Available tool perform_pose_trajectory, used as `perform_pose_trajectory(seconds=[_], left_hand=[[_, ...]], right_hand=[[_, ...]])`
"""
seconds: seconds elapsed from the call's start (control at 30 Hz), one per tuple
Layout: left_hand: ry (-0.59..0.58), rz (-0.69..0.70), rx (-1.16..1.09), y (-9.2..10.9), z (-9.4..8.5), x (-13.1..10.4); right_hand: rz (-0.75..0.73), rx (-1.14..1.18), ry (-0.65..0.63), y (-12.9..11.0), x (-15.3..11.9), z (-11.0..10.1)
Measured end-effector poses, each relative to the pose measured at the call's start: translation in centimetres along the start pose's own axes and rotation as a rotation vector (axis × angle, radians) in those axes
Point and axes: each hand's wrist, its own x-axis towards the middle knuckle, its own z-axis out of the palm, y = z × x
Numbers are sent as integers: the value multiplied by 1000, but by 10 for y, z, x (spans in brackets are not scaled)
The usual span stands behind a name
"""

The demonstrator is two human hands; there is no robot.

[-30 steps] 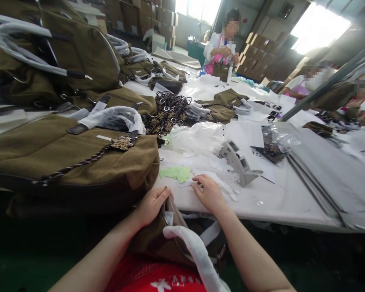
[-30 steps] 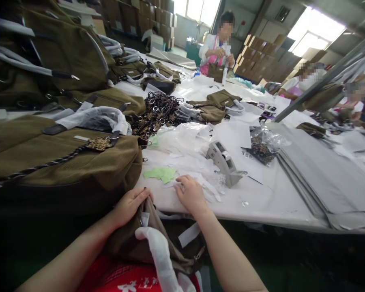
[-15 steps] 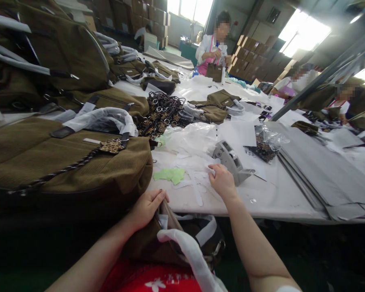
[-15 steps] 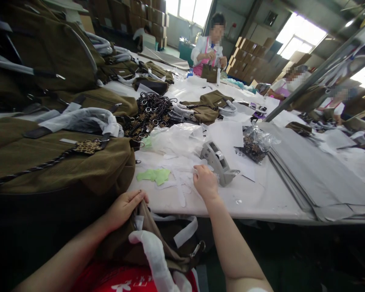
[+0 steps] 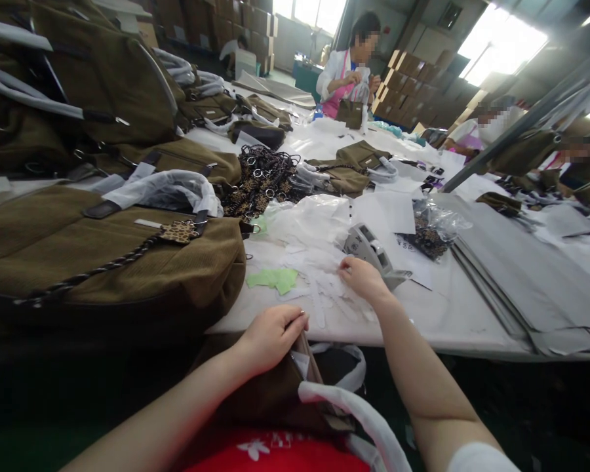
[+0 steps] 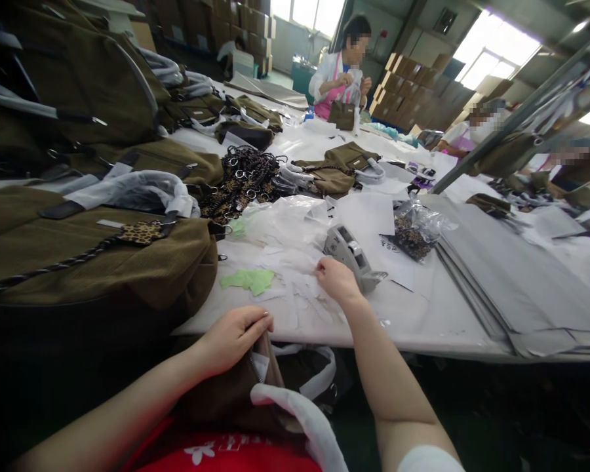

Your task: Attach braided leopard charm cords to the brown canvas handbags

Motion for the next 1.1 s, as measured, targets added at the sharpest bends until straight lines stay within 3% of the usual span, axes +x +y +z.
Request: perform_pose_trajectory(seconds=[0.23,0.4,0.57,0.7,0.8,0.93,1.1], left_hand=[[-105,97,192,24,18,23],[-187,199,302,36,29,42],[-256,221,395,23,30,55],[-236,245,435,22,28,63],[-260,284,479,26,31,80],[-320,357,565,23,37,116],[-400,228,527,14,38,142]], right_hand=[[-109,171,-170,11,38,-23],[-133,199,-136,3,50,-29],[-144,197,88,5,15,-43],[-98,177,215,29,-33,-46],[4,171,188,54,-61,-30],[111,243,84,75,-77,2],[115,411,69,78,-84,18]])
